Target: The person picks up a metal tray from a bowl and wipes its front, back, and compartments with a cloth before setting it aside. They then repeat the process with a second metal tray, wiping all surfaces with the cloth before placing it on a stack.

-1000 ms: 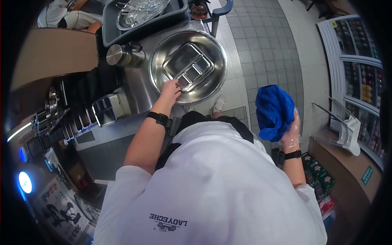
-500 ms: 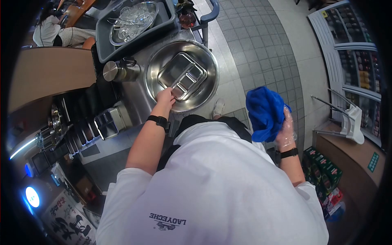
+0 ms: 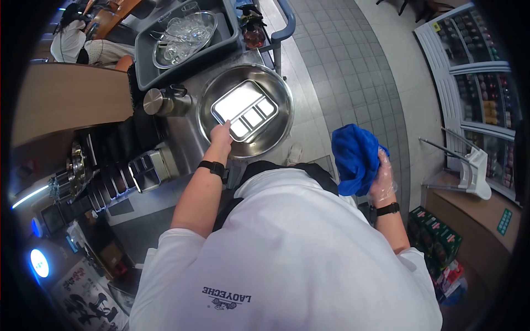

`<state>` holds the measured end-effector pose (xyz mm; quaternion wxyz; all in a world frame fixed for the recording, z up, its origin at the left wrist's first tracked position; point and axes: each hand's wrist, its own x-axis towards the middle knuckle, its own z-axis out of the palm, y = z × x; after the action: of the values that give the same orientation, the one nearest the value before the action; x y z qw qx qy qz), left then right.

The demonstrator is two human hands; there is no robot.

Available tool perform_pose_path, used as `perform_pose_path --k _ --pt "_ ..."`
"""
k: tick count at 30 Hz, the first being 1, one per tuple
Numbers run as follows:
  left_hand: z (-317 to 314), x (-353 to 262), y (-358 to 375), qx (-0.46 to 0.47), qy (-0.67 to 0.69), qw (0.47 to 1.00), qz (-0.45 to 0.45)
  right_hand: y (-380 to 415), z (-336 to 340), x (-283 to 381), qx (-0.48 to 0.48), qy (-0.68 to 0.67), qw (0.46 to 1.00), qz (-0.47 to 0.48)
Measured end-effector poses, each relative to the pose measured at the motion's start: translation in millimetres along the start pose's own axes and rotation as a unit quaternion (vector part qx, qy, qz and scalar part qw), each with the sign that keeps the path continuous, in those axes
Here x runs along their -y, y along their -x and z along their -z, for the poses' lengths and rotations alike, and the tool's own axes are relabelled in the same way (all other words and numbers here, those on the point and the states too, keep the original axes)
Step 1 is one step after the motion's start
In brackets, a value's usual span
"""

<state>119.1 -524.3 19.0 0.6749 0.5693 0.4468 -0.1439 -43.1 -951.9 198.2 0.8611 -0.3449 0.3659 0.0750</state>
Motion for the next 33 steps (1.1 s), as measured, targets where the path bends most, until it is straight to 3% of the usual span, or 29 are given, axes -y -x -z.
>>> perform_pose_path --k 1,6,8,10,12,13,19,20,22,25,29,33 --pt "2 -1 -1 0.042 0.018 0.999 -0.011 1 0 0 0.003 -0.001 1.000 0.004" --pt "-1 -22 33 0.057 -0.024 0.995 -0.074 -3 5 2 0.029 0.000 1.000 -0.002" --pt "-1 -36 54 0.018 -0.146 0.979 -0.140 -5 5 3 0.035 -0.001 0.999 -0.008" --pt "0 -48 72 0.028 -0.106 0.982 -0.156 -10 4 3 0.065 -0.025 0.998 -0.009" --pt "-1 -62 101 0.131 0.058 0.971 -0.190 -17 1 8 0.070 -0.031 0.997 -0.009" --pt "0 -72 117 0.150 0.056 0.965 -0.207 -23 -3 11 0.068 -0.037 0.997 -0.009" --pt "-3 -108 209 0.141 -0.014 0.936 -0.323 -31 -98 40 0.218 0.076 0.965 0.126" --pt "-1 -109 222 0.137 -0.038 0.931 -0.336 -27 -118 47 0.284 0.098 0.947 0.112" --pt "-1 -106 244 0.128 -0.039 0.931 -0.339 -48 -146 37 0.301 0.170 0.916 0.203" --pt "-5 -99 274 0.130 -0.035 0.909 -0.394 -49 -190 17 0.294 0.162 0.919 0.206" --pt "10 -101 288 0.141 0.031 0.910 -0.388 -46 -223 -36 0.305 0.231 0.844 0.376" --pt "45 -87 293 0.182 0.064 0.914 -0.357 -6 -250 -70 0.244 0.397 0.657 0.593"
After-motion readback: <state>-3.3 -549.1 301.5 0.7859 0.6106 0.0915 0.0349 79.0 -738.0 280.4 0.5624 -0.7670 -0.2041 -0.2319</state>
